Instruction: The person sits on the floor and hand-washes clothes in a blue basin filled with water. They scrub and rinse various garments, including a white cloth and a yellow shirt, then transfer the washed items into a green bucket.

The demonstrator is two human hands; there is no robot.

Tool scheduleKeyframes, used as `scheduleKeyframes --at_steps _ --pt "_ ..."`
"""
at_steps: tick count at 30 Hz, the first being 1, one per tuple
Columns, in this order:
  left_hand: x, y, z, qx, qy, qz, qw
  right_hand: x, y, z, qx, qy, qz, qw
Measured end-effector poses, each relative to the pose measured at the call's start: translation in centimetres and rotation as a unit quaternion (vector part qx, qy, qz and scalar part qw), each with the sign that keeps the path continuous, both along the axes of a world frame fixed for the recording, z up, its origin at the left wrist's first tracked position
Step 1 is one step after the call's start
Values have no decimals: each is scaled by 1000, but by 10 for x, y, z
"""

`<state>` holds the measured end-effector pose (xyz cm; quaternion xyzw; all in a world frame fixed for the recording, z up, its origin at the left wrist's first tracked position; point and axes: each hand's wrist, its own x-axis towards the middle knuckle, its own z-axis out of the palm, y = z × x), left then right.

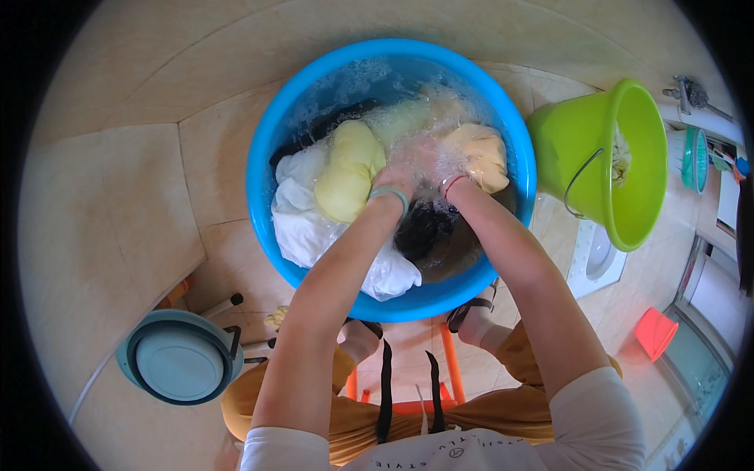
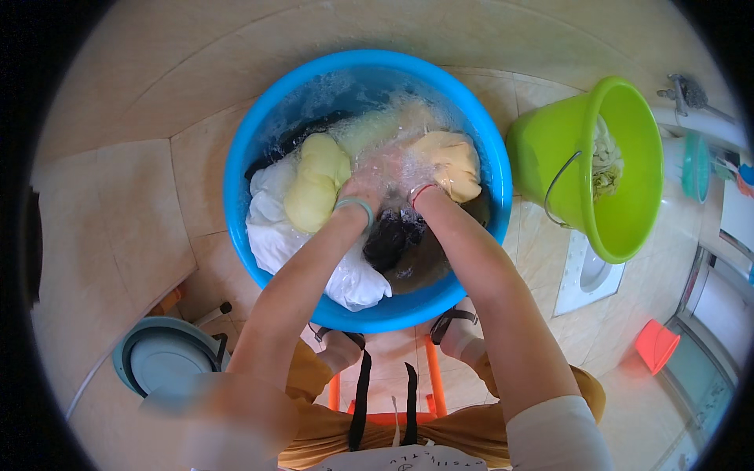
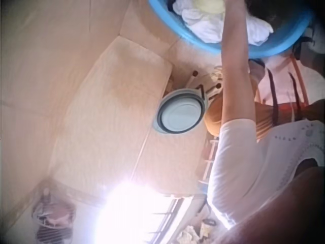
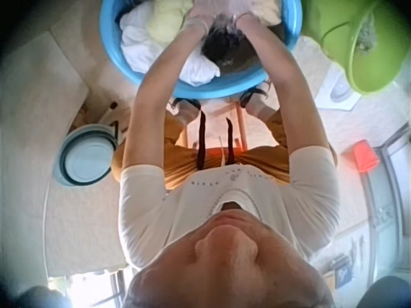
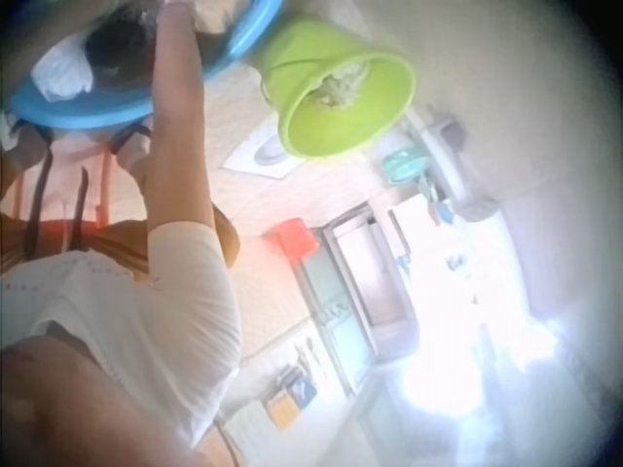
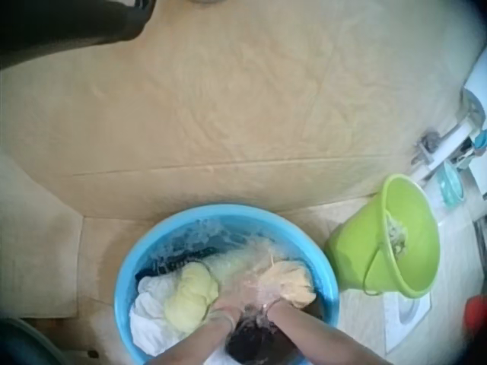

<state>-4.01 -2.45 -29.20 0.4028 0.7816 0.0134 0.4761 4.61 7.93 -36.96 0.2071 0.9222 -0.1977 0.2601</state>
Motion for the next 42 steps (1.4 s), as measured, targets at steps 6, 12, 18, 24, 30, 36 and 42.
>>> scheduleKeyframes --at_steps 6,12,18,24,30,36,42 --pt "-11 10 -1 -57 -22 0 998 13 -7 3 -20 -59 -97 993" --pt "-19 -12 -46 99 32 48 993 -3 -10 24 1 113 -123 986" --pt "-37 -44 48 279 23 -72 957 16 -14 82 -65 375 -239 894" --pt "-38 -89 71 251 139 75 955 39 -38 194 -473 502 -473 549" --pt "-45 -90 52 394 207 140 885 48 -40 235 -587 508 -412 478" --pt "-59 -71 165 417 -48 225 879 89 -18 186 -494 451 -468 579" --pt "-45 -55 232 441 -54 134 886 53 -58 256 -229 479 -147 835"
